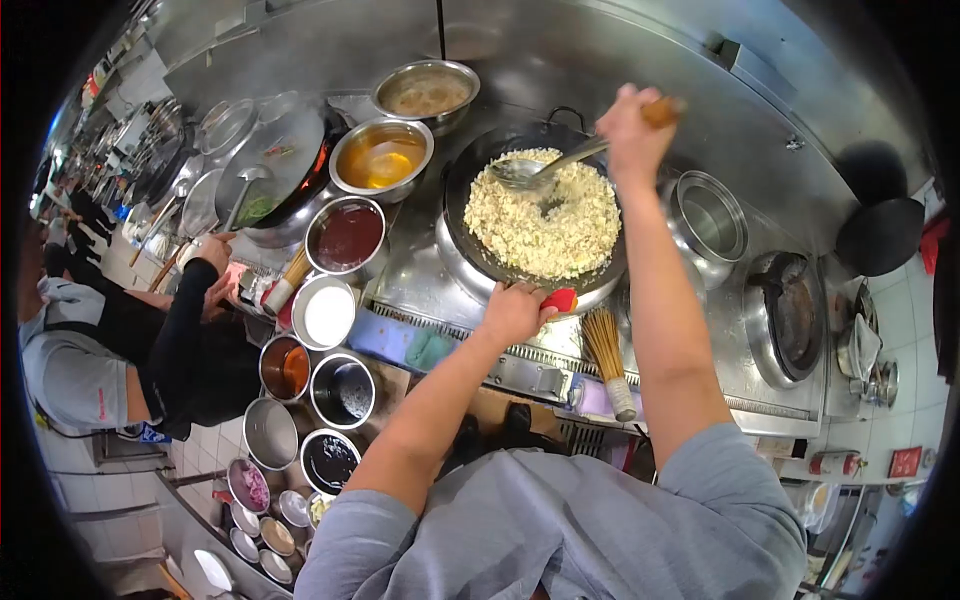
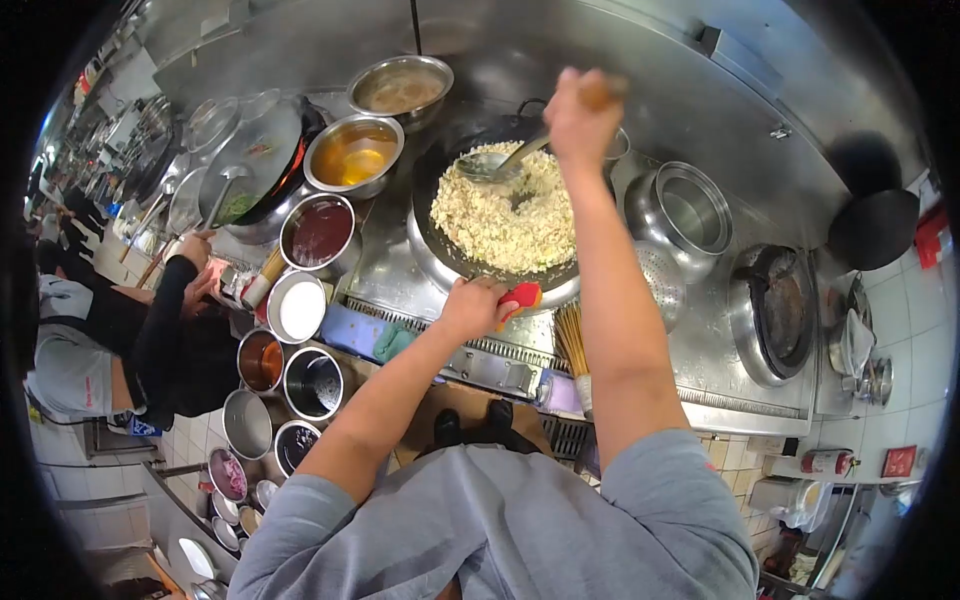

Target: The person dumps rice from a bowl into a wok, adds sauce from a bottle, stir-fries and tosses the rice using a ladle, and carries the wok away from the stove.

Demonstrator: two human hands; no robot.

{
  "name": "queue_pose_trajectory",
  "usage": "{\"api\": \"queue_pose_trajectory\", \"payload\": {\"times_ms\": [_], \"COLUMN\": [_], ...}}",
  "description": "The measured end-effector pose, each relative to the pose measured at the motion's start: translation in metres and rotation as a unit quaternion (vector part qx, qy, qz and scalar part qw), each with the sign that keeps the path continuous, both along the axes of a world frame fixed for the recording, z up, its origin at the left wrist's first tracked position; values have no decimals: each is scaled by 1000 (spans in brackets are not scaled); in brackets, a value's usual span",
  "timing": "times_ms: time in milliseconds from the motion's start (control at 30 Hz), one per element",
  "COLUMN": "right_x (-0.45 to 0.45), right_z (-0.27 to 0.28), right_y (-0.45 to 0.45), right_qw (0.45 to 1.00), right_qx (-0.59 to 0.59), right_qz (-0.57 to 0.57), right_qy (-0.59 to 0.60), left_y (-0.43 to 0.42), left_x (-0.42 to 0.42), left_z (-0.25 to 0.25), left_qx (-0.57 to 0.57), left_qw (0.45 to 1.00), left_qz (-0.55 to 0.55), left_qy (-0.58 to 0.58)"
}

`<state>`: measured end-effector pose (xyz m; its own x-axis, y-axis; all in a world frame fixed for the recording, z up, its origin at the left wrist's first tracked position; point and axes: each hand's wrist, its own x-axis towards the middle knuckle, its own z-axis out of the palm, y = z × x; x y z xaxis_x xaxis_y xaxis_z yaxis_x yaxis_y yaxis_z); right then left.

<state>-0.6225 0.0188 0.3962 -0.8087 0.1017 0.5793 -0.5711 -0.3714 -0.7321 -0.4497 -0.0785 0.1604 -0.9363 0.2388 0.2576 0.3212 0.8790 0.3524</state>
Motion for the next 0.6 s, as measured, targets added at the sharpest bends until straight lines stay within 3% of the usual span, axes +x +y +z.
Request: {"api": "queue_pose_trajectory", "payload": {"times_ms": [67, 100, 133, 167, 233, 267, 333, 433, 533, 567, 600], "right_x": [-10, -15, -12, 3, 51, 106, 38, 37, 133, 124, 107], "right_z": [-39, -24, -4, 21, 51, 56, -60, -48, 0, -19, -58], "right_y": [-5, 3, 11, 23, 60, 43, 47, 32, 10, 13, 20], "right_qw": [998, 989, 986, 985, 992, 997, 975, 986, 992, 992, 975], "right_qx": [41, 134, 137, 116, 88, 53, 126, 151, 80, 77, 176], "right_qz": [20, -11, -16, -12, 26, -37, -178, -71, -92, -97, -136], "right_qy": [-39, -54, -88, -127, -90, -35, 51, 12, -13, -7, 27], "left_y": [-2, -4, -4, -6, -9, -8, -10, -6, -8, -8, -9], "left_x": [-4, -11, -5, -8, -15, -12, -13, -10, -8, -7, -10], "left_z": [12, 23, 23, 12, 6, 2, -1, 14, 6, 1, 2], "left_qx": [-8, -17, -26, 0, 23, 42, 42, 45, 87, 94, 90], "left_qw": [999, 996, 990, 996, 997, 995, 996, 993, 994, 994, 994], "left_qz": [-12, -18, -29, -38, -39, -55, -67, -48, -60, -55, -65], "left_qy": [-42, -84, -137, -81, -69, -66, -37, -100, -33, -15, -7]}}
